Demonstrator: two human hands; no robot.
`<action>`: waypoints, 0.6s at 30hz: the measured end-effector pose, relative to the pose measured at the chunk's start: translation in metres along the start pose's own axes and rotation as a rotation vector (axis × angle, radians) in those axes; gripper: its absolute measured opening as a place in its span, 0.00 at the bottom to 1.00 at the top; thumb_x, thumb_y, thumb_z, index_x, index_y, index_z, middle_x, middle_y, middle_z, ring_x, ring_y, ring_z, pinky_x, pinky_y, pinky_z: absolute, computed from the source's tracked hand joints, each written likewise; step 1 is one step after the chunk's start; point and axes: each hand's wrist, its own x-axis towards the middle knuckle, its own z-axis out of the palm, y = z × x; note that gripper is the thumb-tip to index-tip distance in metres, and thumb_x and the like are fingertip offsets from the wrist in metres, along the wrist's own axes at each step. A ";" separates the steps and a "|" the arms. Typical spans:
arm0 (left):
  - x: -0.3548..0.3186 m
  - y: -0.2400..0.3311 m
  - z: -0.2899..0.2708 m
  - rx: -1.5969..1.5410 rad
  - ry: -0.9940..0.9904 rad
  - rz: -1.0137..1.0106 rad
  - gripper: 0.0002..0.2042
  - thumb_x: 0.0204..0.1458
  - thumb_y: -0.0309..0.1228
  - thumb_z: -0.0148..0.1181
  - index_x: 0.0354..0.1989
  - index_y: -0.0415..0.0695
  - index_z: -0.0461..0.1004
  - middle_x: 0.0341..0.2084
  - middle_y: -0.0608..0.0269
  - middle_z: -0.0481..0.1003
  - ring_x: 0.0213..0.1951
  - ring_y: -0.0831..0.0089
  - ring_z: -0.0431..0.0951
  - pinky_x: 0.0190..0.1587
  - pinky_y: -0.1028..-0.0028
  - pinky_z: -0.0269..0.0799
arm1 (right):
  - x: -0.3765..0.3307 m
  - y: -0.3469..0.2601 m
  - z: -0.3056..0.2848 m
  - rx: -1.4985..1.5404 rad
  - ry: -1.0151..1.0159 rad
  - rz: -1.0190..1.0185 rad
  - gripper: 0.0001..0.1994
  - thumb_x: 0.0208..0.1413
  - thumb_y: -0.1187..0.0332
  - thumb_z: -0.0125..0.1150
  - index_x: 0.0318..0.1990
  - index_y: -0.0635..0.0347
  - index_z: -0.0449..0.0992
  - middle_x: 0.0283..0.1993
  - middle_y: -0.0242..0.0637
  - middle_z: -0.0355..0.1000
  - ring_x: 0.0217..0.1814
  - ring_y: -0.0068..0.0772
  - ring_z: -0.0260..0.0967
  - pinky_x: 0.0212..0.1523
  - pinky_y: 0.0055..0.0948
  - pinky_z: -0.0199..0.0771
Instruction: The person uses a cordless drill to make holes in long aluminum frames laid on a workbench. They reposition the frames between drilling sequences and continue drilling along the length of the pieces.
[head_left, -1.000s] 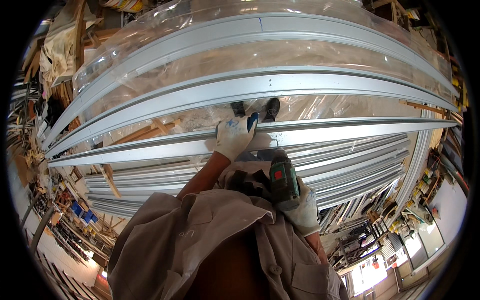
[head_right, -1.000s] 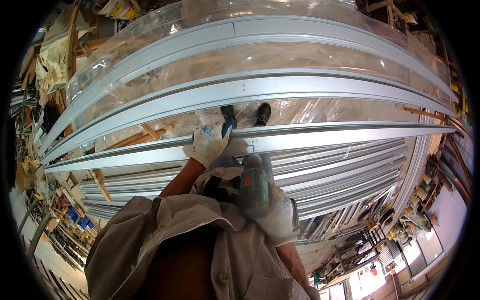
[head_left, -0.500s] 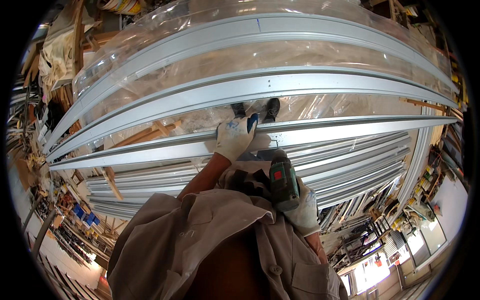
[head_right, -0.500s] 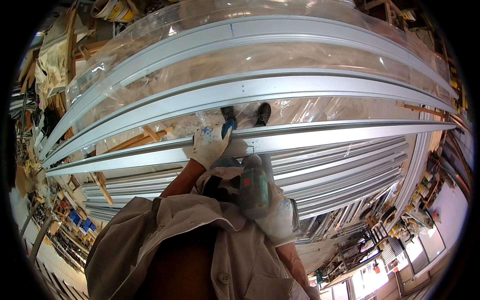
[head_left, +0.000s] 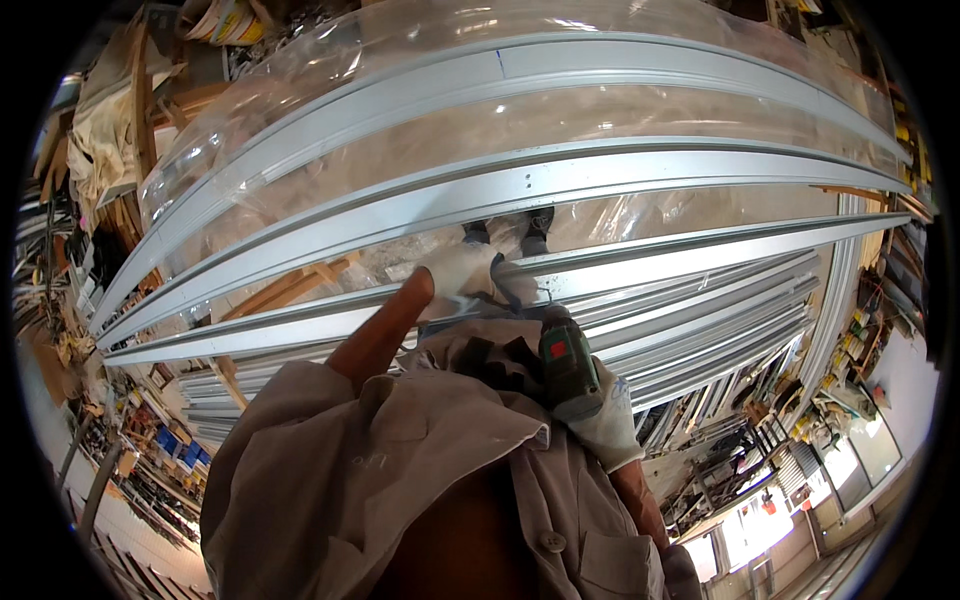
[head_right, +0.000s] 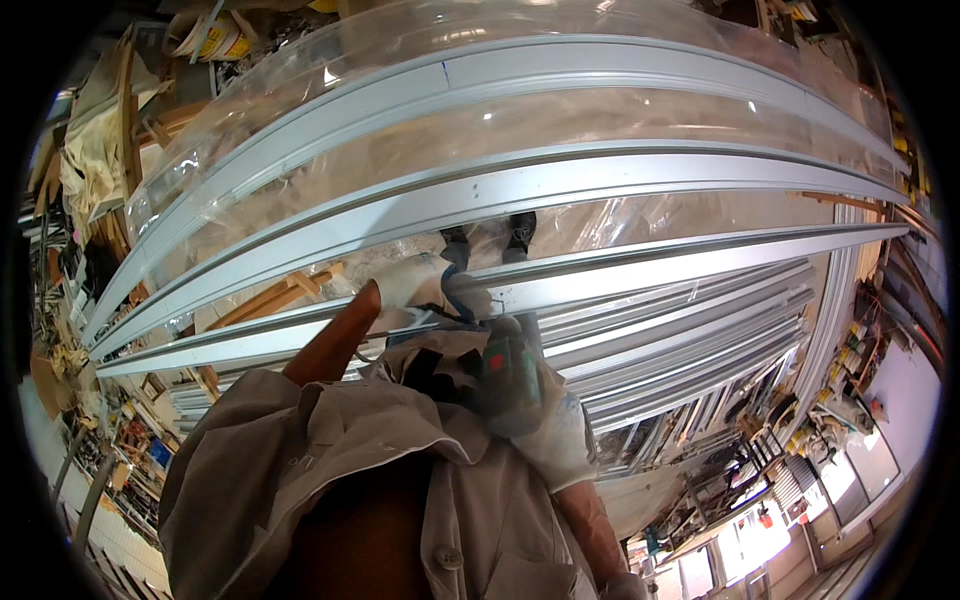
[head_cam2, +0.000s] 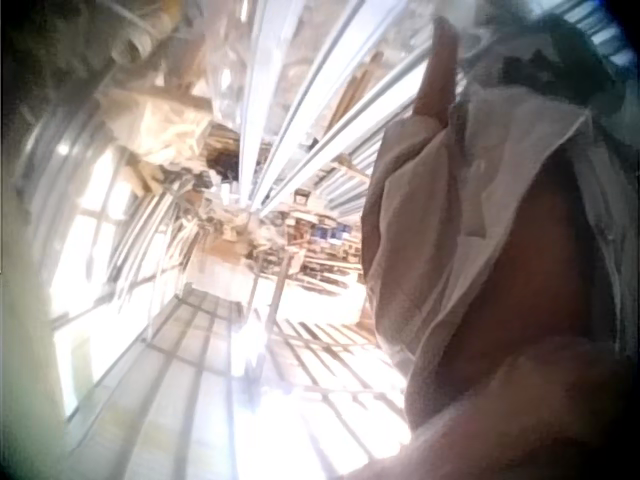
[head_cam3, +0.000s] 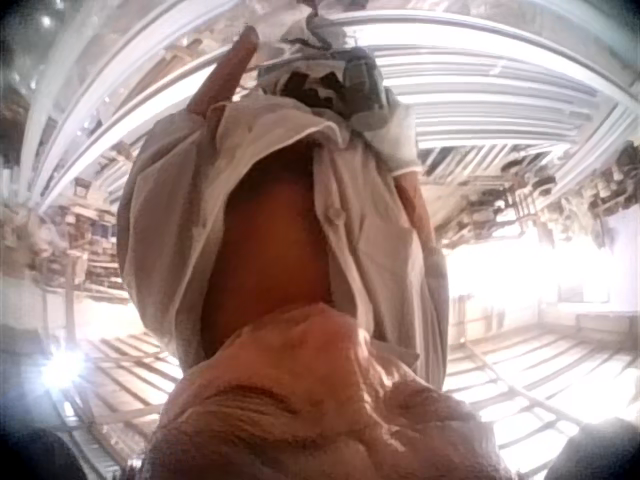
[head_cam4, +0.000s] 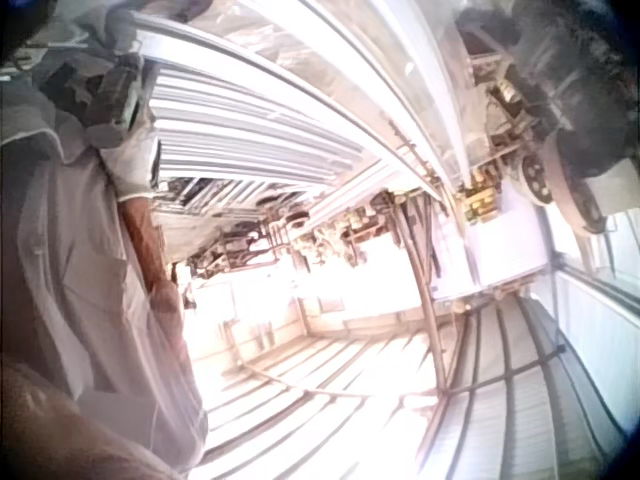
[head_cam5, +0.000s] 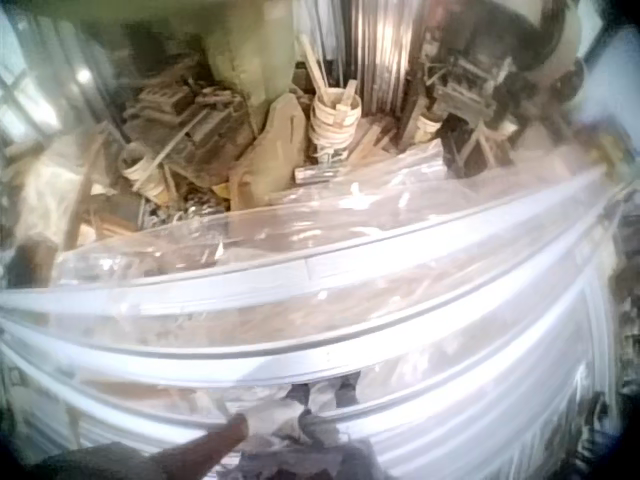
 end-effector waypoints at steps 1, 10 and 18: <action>-0.001 -0.005 0.009 -0.087 0.053 -0.021 0.32 0.43 0.53 0.74 0.49 0.41 0.78 0.43 0.45 0.80 0.46 0.49 0.80 0.50 0.59 0.74 | 0.000 0.001 0.001 -0.010 0.014 -0.004 0.24 0.43 0.61 0.73 0.45 0.67 0.77 0.33 0.53 0.79 0.35 0.56 0.80 0.36 0.42 0.77; -0.009 0.021 0.006 0.123 0.015 -0.133 0.38 0.38 0.55 0.75 0.55 0.43 0.76 0.47 0.44 0.80 0.50 0.49 0.80 0.53 0.58 0.74 | 0.006 -0.042 0.011 -0.008 0.094 0.092 0.29 0.44 0.58 0.73 0.53 0.62 0.76 0.38 0.53 0.80 0.44 0.57 0.80 0.41 0.43 0.79; -0.010 0.029 -0.005 0.161 -0.016 -0.158 0.45 0.36 0.58 0.77 0.59 0.39 0.73 0.52 0.45 0.78 0.55 0.52 0.77 0.58 0.60 0.72 | 0.002 -0.022 0.022 -0.072 0.074 0.122 0.32 0.47 0.56 0.71 0.61 0.58 0.73 0.53 0.56 0.76 0.53 0.59 0.77 0.48 0.46 0.78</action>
